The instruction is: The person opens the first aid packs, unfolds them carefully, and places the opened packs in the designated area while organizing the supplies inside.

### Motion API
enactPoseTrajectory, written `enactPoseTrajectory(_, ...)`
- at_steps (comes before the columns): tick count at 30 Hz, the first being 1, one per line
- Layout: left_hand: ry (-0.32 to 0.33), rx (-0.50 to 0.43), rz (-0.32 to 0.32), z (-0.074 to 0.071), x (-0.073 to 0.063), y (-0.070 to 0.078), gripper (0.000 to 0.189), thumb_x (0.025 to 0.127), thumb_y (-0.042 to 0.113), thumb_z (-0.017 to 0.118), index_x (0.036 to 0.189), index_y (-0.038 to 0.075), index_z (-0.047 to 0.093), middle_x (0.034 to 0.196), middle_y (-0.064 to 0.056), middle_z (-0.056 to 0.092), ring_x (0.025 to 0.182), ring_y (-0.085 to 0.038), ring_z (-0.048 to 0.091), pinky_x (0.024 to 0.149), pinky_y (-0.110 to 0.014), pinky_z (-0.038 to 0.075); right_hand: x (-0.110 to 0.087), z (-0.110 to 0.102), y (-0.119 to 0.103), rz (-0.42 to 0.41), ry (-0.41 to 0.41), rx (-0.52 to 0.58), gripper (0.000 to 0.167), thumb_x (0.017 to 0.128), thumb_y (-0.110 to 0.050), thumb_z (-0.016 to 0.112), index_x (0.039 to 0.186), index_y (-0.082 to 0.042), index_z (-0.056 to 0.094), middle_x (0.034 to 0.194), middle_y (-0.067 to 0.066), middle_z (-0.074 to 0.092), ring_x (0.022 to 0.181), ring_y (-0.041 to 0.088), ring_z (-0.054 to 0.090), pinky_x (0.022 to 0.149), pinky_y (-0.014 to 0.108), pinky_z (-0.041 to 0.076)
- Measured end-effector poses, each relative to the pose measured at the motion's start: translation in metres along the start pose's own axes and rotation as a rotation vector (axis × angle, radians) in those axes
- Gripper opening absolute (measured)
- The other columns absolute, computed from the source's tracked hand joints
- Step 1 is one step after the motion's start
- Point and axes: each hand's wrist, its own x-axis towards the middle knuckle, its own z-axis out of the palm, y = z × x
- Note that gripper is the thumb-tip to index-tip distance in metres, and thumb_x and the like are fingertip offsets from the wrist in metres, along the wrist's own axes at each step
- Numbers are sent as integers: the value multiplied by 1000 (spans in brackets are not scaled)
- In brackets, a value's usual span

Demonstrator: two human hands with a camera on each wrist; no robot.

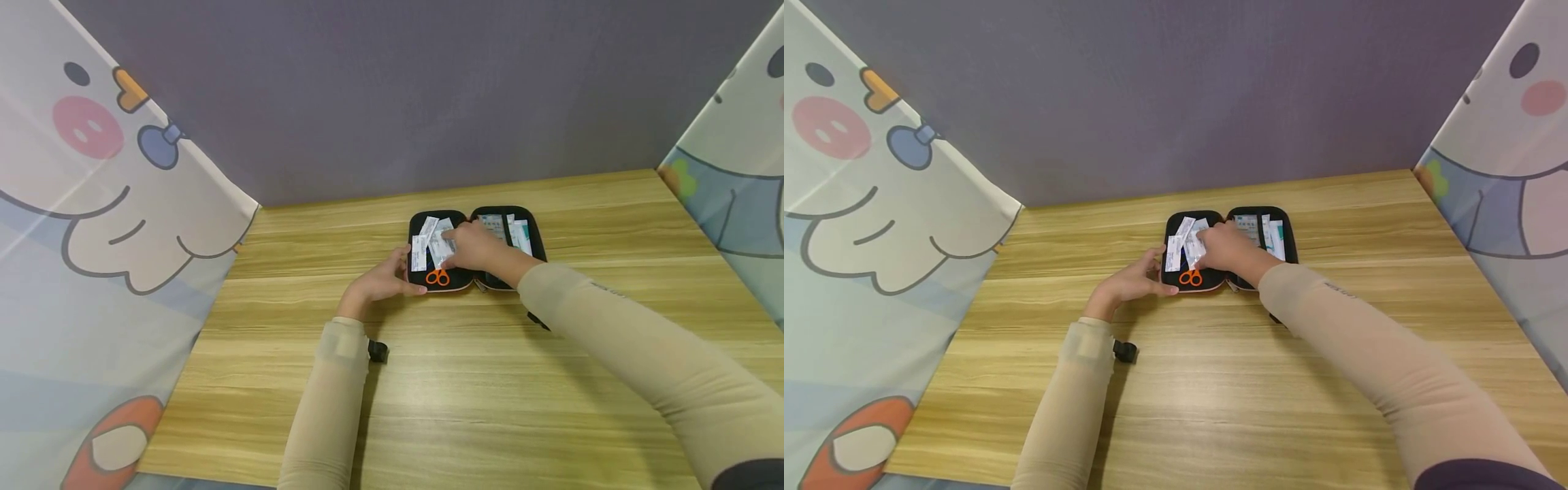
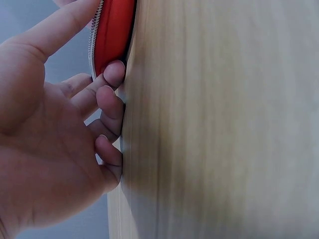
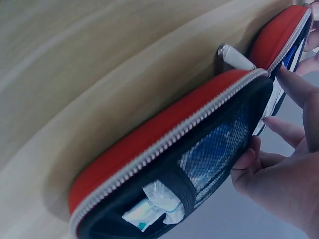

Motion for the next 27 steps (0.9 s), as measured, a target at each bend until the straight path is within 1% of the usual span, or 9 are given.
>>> enactPoseTrajectory(2, 1, -1, 1, 0, 0, 0, 115, 88, 31, 89, 172, 18, 11, 144, -17, 60, 137, -33, 54, 128, -54, 32, 0, 0, 0, 5, 5, 19, 80, 91, -42, 85, 157, -8, 53, 158, 28, 51, 150, 55, 38, 126, 66, 29)
enactPoseTrajectory(8, -2, -4, 1, 1, 1, -1, 116, 87, 31, 89, 172, 19, 12, 144, -17, 59, 134, -32, 55, 128, -54, 32, -1, 3, 4, 39, 33, 81, 73, 93, -36, 83, 152, -1, 57, 158, 31, 48, 149, 51, 42, 123, 63, 38)
enactPoseTrajectory(10, -1, -3, 2, 2, 1, -1, 116, 87, 31, 90, 172, 20, 12, 144, -17, 59, 133, -32, 55, 127, -54, 32, -1, 3, 5, 49, 33, 107, 72, 93, -34, 83, 151, -1, 57, 159, 31, 47, 148, 51, 43, 120, 63, 41)
enactPoseTrajectory(12, -1, -4, 1, 2, 1, -1, 115, 87, 31, 89, 172, 20, 12, 144, -17, 59, 133, -31, 55, 127, -54, 33, -2, 2, 6, 49, 25, 120, 73, 93, -34, 83, 153, -2, 56, 160, 30, 47, 149, 51, 43, 120, 63, 41)
enactPoseTrajectory(16, -1, -6, 5, 2, 2, -1, 115, 87, 31, 89, 172, 20, 12, 146, -18, 59, 136, -33, 55, 128, -54, 32, -2, 0, 5, 38, -1, 123, 77, 93, -32, 84, 158, -7, 51, 162, 26, 48, 151, 51, 40, 122, 64, 38)
enactPoseTrajectory(19, 1, -4, 9, 1, 2, -1, 116, 87, 30, 90, 172, 20, 12, 146, -19, 59, 138, -34, 54, 128, -53, 31, 0, 0, 4, 22, -12, 121, 78, 93, -31, 84, 159, -8, 50, 161, 23, 51, 150, 48, 42, 122, 62, 38)
enactPoseTrajectory(23, 0, -4, 6, 1, 1, -1, 116, 87, 30, 89, 173, 21, 12, 144, -18, 59, 137, -34, 54, 128, -54, 32, 2, 2, 6, 9, -9, 152, 73, 92, -28, 84, 156, -9, 55, 161, 26, 49, 149, 48, 44, 121, 62, 39)
enactPoseTrajectory(27, -3, -12, 0, 0, 0, -1, 116, 87, 31, 89, 173, 22, 12, 144, -18, 58, 135, -33, 55, 126, -54, 34, 2, 4, 9, 20, -7, 219, 68, 92, -24, 84, 153, -10, 58, 165, 28, 40, 151, 49, 40, 121, 63, 39)
